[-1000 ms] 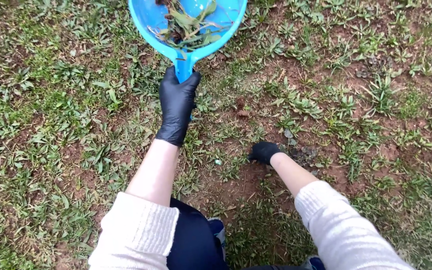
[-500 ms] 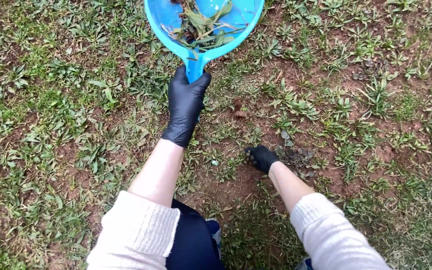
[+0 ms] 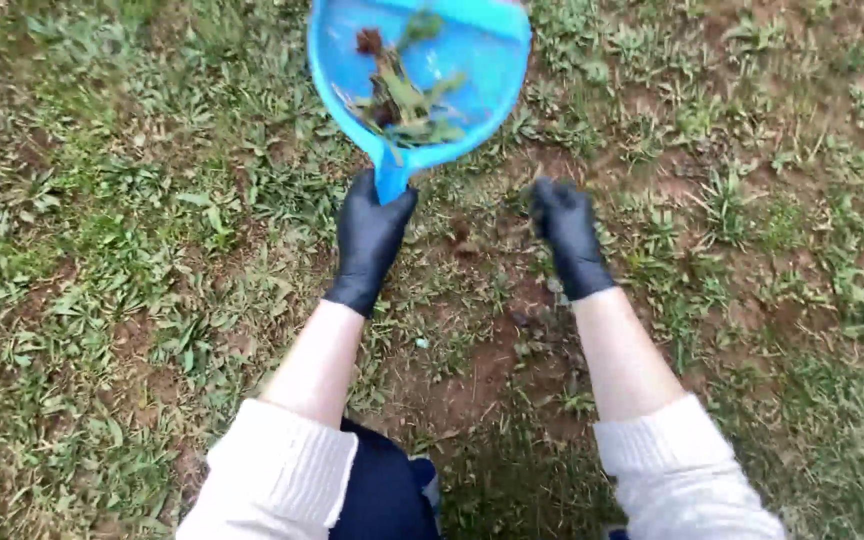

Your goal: The person picks up leaves and yard debris from the grass by hand and places them into a blue dustpan.

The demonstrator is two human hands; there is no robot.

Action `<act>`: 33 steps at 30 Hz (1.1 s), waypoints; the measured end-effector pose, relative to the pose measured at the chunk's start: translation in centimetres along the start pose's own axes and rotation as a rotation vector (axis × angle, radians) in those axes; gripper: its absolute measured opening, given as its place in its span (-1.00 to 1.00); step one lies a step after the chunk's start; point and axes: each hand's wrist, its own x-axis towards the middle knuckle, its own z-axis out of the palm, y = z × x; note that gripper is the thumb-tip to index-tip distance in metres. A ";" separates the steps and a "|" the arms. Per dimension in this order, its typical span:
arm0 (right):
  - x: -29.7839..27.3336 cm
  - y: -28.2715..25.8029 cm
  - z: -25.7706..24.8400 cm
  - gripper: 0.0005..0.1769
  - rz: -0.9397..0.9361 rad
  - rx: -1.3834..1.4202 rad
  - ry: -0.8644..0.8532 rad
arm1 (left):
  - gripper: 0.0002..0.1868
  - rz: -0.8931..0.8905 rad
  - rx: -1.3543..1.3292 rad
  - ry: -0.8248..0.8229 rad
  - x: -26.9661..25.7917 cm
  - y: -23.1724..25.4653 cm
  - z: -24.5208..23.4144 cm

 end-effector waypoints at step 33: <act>-0.1 11.6 14.8 -0.46 -0.336 -1.377 -0.463 | -0.78 -0.146 -0.148 0.194 2.9 -2.4 -5.2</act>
